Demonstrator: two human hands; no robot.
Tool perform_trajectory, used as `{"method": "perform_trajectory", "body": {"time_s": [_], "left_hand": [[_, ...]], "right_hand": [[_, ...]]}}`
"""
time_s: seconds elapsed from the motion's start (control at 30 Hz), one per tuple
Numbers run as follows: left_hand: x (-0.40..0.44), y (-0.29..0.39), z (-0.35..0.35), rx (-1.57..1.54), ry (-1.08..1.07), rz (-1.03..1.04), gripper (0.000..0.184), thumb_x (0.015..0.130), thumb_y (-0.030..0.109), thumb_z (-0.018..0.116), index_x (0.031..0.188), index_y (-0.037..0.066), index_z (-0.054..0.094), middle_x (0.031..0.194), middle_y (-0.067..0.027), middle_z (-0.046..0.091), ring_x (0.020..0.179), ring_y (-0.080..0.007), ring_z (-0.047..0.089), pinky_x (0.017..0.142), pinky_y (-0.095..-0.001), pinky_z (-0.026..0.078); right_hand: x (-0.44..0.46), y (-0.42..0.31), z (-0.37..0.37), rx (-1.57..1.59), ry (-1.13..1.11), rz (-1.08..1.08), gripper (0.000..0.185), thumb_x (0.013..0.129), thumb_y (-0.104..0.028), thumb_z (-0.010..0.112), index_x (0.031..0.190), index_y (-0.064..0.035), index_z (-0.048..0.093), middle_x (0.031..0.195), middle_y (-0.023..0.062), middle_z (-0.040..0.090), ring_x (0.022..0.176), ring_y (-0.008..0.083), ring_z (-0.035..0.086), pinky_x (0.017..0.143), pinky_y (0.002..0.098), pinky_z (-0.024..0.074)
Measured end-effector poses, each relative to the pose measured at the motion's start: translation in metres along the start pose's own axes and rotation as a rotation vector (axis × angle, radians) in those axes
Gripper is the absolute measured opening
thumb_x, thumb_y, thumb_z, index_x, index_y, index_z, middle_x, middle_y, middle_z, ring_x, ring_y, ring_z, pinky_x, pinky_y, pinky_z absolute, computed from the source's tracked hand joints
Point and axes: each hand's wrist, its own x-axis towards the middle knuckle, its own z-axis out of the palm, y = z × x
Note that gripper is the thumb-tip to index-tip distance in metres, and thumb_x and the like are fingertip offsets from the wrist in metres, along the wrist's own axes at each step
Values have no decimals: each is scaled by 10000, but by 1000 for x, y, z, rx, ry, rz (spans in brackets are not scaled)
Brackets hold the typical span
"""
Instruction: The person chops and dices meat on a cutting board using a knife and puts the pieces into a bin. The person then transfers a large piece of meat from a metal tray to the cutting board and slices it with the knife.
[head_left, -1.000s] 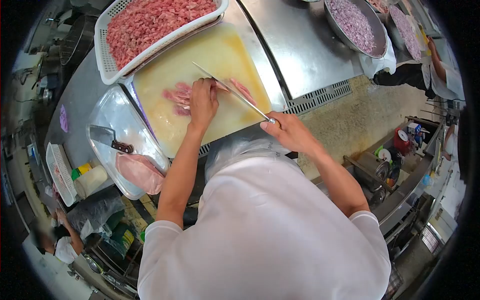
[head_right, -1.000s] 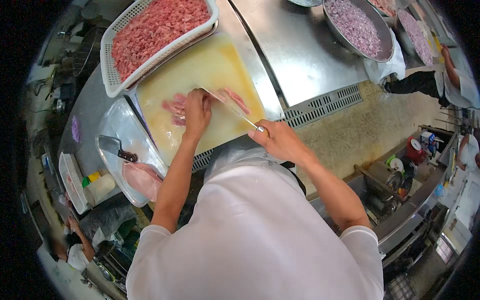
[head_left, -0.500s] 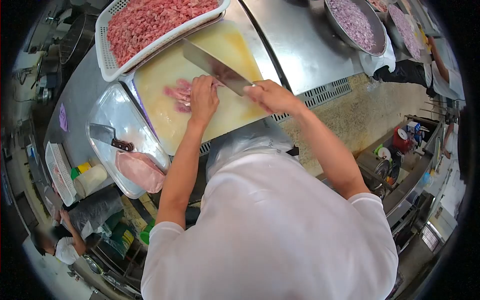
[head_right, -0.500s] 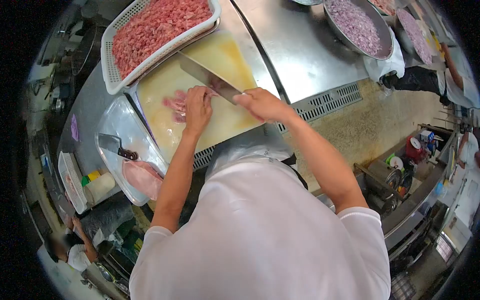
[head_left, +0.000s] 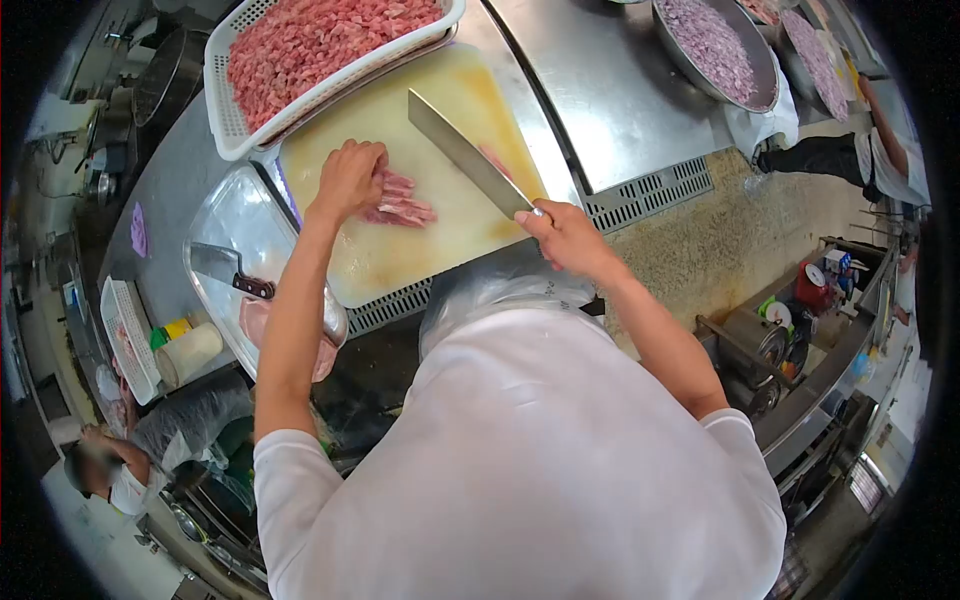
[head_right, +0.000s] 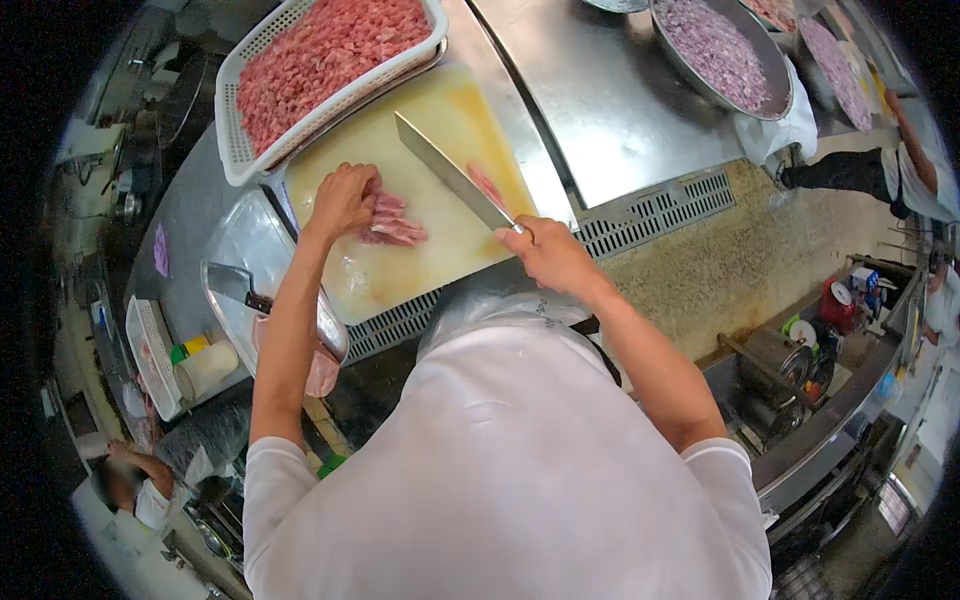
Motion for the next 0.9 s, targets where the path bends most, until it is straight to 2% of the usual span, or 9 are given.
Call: {"method": "perform_trajectory", "body": {"time_s": [0.1,0.2,0.3,0.4,0.5,0.6,0.7,0.8,0.9], "left_hand": [[7,-5,1,48,-10,50,144,691,69,663,831,48,643,921,-153,683,950,-386,633,793,-493,519],[10,-3,1,85,-55,82,132,674,87,672,787,48,617,901,-160,674,945,-389,634,767,-500,517],[6,3,-6,-28,-120,22,170,699,92,686,801,52,556,853,-162,587,895,-397,598,748,-486,499],[6,30,-10,-119,83,129,140,731,56,675,845,39,597,866,-175,580,943,-396,599,767,-519,508],[12,66,15,-222,326,252,164,765,29,667,916,45,606,872,-157,550,961,-389,579,792,-496,497],[12,77,46,-214,416,238,223,768,15,671,983,58,634,912,-145,571,994,-387,576,839,-481,484],[-3,81,51,-248,432,106,223,816,-4,662,1033,48,658,907,-164,615,958,-383,597,865,-475,487],[-8,92,59,-331,583,-34,243,821,-5,680,1059,25,640,981,-164,629,984,-397,584,873,-506,467],[-16,98,77,-358,587,-270,248,839,-23,670,1079,7,618,983,-178,646,977,-406,587,866,-508,464]], "right_hand": [[0,6,2,-15,8,-26,489,1059,-444,618,1061,40,689,685,97,609,580,199,620,562,381,507],[2,16,15,-46,108,-214,494,1070,-455,605,1157,25,685,656,48,573,510,139,567,484,334,467],[-8,6,11,112,8,-27,514,1070,-450,603,1268,22,644,654,50,570,519,140,567,497,334,474],[-8,7,4,219,-48,-2,536,1067,-453,601,1326,16,604,652,45,567,518,135,561,495,333,471],[-6,8,6,213,-23,-10,498,1063,-448,604,1252,11,653,654,54,580,499,129,542,480,335,461],[-8,4,3,80,10,24,475,1052,-436,615,1155,20,692,665,97,607,552,180,587,550,376,492],[-20,2,-1,-91,76,-120,487,1036,-435,627,1138,32,718,719,157,651,657,253,642,663,414,518],[-35,-8,-6,-157,83,-170,512,1030,-443,627,1216,27,711,767,189,673,738,303,654,740,430,517],[-36,-11,-12,-180,91,-153,529,1037,-454,622,1258,18,711,798,199,694,728,292,651,734,423,520]]}}
